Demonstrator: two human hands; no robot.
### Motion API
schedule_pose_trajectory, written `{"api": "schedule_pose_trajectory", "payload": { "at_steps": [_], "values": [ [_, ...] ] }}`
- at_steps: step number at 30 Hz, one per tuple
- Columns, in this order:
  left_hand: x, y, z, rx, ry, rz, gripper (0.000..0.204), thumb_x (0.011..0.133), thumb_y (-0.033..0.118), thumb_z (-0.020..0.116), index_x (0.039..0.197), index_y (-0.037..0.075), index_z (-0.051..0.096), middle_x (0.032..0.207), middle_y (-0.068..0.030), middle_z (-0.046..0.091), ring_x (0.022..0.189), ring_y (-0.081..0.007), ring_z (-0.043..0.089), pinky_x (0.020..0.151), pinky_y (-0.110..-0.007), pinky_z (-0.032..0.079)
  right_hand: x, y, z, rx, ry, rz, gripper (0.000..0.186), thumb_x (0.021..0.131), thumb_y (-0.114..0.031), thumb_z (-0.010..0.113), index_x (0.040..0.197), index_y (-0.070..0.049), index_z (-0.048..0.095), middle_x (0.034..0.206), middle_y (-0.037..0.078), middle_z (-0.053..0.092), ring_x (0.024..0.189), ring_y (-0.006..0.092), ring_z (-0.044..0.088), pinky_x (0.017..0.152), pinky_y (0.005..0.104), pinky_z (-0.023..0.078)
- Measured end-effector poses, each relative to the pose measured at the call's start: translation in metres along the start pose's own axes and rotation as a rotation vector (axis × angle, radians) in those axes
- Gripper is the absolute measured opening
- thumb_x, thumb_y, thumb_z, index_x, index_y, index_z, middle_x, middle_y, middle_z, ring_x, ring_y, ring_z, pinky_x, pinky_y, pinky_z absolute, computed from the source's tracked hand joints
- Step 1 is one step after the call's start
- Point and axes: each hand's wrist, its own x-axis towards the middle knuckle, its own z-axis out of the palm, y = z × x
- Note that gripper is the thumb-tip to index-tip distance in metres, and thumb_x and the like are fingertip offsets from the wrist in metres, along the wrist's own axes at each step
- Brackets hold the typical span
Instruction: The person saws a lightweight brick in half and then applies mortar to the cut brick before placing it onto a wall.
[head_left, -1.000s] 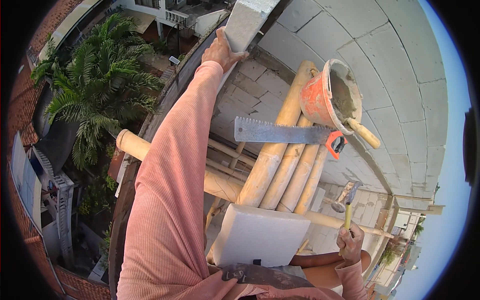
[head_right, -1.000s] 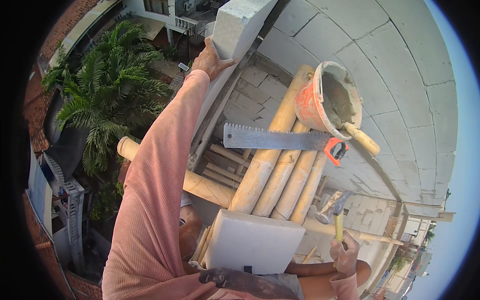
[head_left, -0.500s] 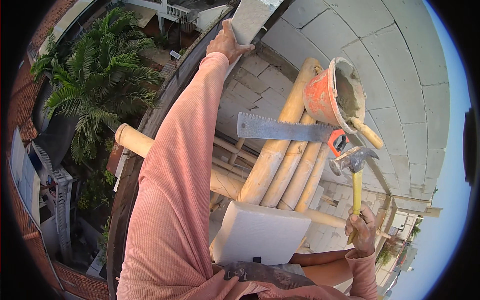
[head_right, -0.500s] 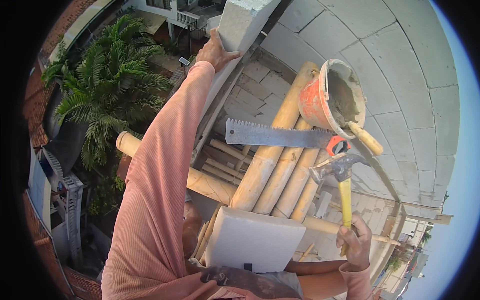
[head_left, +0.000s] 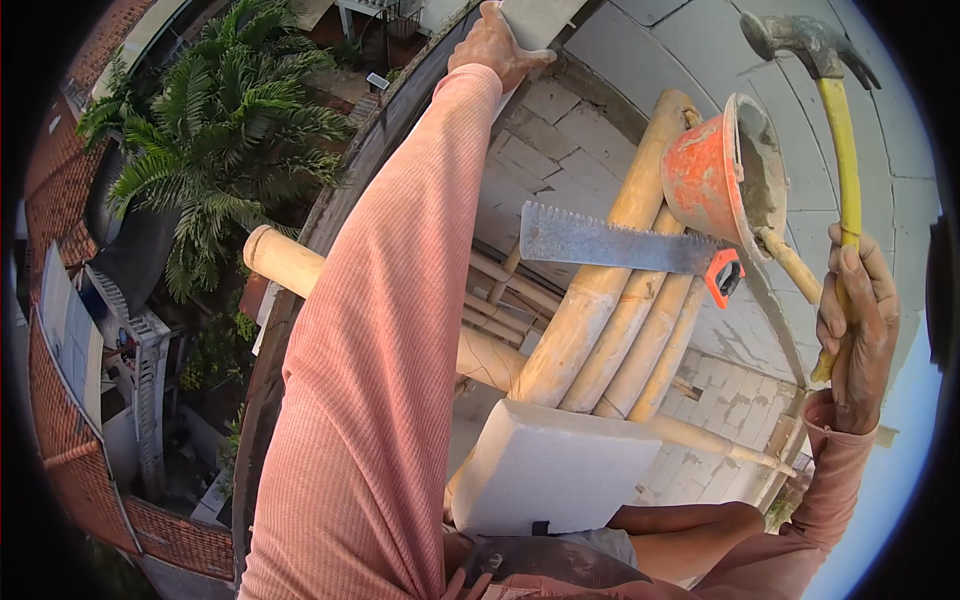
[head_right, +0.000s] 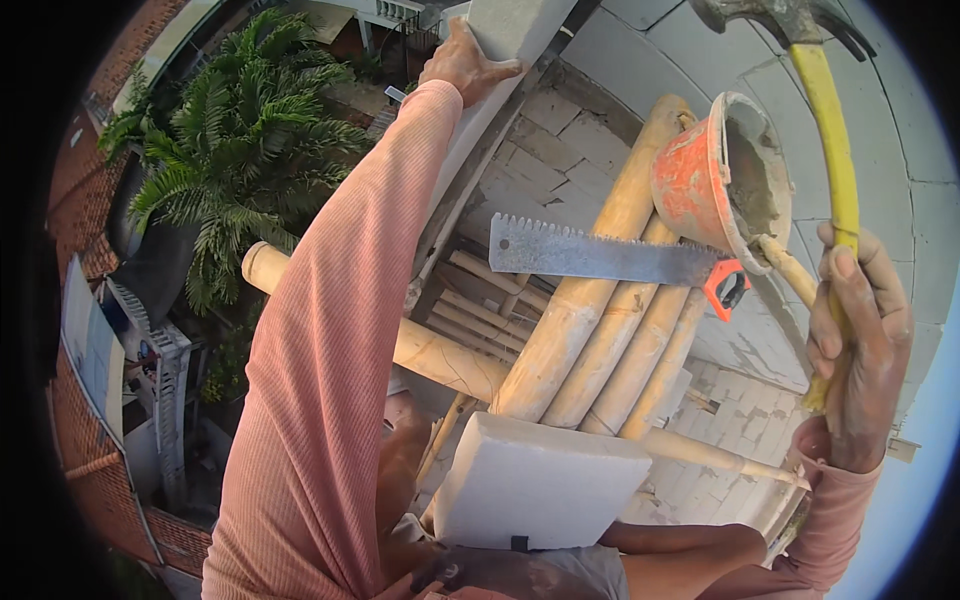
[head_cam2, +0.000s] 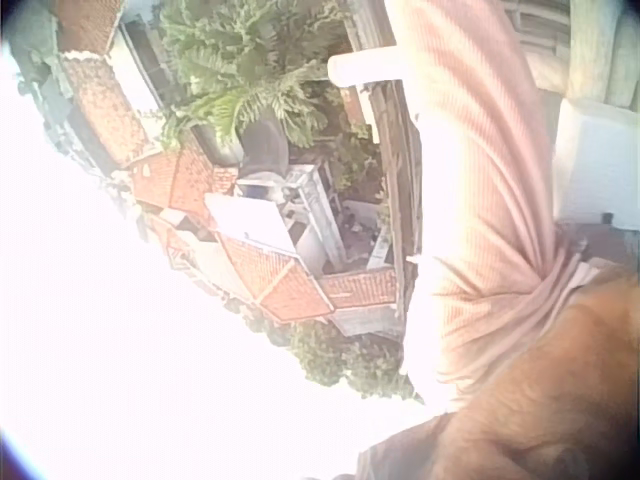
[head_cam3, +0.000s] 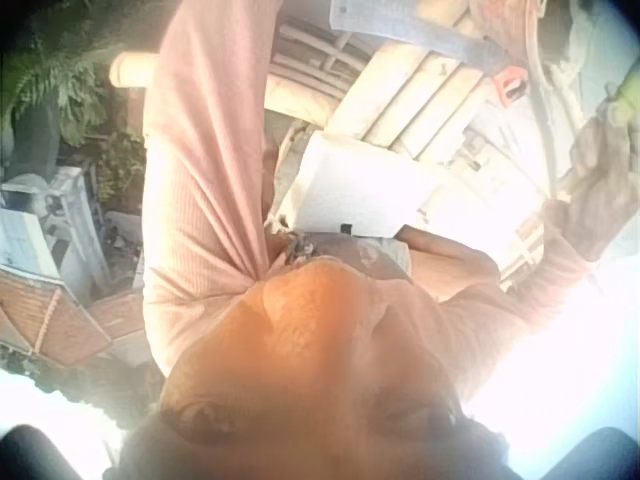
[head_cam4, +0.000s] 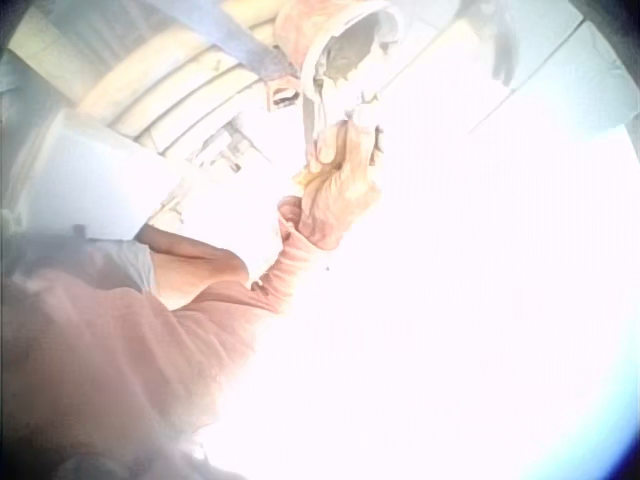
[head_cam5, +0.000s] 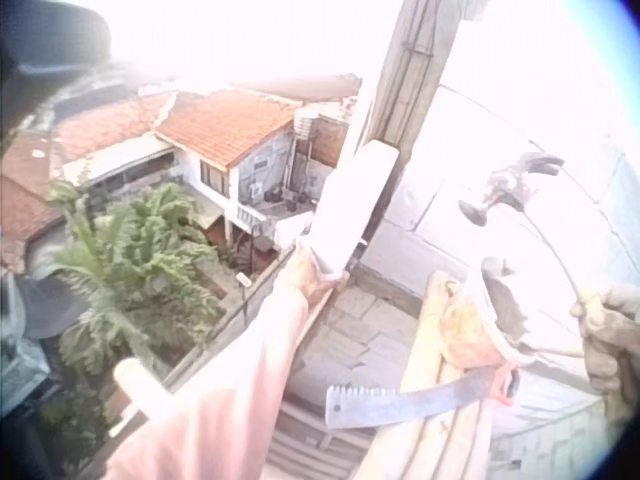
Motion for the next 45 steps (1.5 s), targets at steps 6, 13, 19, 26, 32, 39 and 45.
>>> {"api": "schedule_pose_trajectory", "payload": {
  "at_steps": [6,13,19,26,32,39,45],
  "values": [
    [-0.008,0.01,-0.022,-0.06,0.233,0.094,0.09,0.066,0.047,0.091,0.126,-0.003,0.046,0.126,-0.0299,0.06,0.119,-0.0415,0.06,0.104,-0.045,0.048,0.043,-0.016,0.004,-0.007,-0.037,-0.156,0.045,0.106,-0.018,0.05,0.14,0.011,0.044,0.114,0.005,0.053,0.059,-0.0013,0.036,0.042,0.0115,0.033],
    [0.001,-0.017,-0.01,-0.061,0.135,0.228,0.09,0.069,0.045,0.09,0.128,-0.004,0.043,0.127,-0.0286,0.06,0.116,-0.0404,0.062,0.1,-0.044,0.05,0.066,-0.018,0.02,0.107,-0.142,-0.12,0.044,0.106,-0.014,0.047,0.141,0.011,0.038,0.109,0.008,0.056,0.06,0.0028,0.04,0.041,0.0145,0.036],
    [-0.011,-0.019,-0.015,-0.131,0.053,0.064,0.099,0.073,0.042,0.087,0.144,0.003,0.029,0.136,-0.0268,0.055,0.123,-0.0421,0.057,0.102,-0.047,0.048,0.069,-0.033,0.051,0.095,-0.121,-0.122,0.043,0.104,-0.013,0.051,0.138,0.011,0.041,0.105,0.006,0.055,0.061,0.0037,0.041,0.043,0.0149,0.038],
    [-0.023,-0.008,-0.004,0.014,0.117,0.054,0.087,0.08,0.058,0.078,0.138,0.005,0.04,0.136,-0.0139,0.059,0.135,-0.0231,0.052,0.118,-0.051,0.032,0.083,-0.049,0.057,-0.003,-0.097,-0.205,0.038,0.103,-0.014,0.056,0.134,0.007,0.049,0.099,0.002,0.054,0.061,0.002,0.043,0.046,0.0157,0.037],
    [-0.028,-0.007,-0.008,0.026,0.123,-0.006,0.095,0.081,0.054,0.077,0.148,0.005,0.032,0.149,-0.0154,0.048,0.143,-0.0286,0.042,0.12,-0.05,0.027,0.092,-0.057,0.06,-0.042,-0.122,-0.188,0.034,0.103,-0.015,0.058,0.131,0.004,0.054,0.095,0.0,0.054,0.059,0.0021,0.045,0.046,0.0161,0.038],
    [-0.02,-0.024,-0.041,-0.154,-0.185,-0.02,0.116,0.079,0.057,0.077,0.159,0.003,0.013,0.159,-0.0194,0.032,0.149,-0.0313,0.03,0.123,-0.049,0.025,0.113,-0.062,0.062,-0.115,-0.097,-0.188,0.03,0.103,-0.016,0.057,0.128,0.002,0.057,0.089,-0.002,0.05,0.057,0.001,0.045,0.043,0.0148,0.041],
    [-0.042,-0.002,-0.022,-0.081,0.005,-0.06,0.112,0.082,0.06,0.073,0.157,0.001,0.015,0.16,-0.0192,0.032,0.15,-0.0301,0.029,0.122,-0.053,0.022,0.15,-0.067,0.063,-0.076,-0.117,-0.177,0.024,0.103,-0.017,0.058,0.12,0.0,0.06,0.087,-0.002,0.05,0.056,0.002,0.046,0.043,0.016,0.04]
  ]
}}
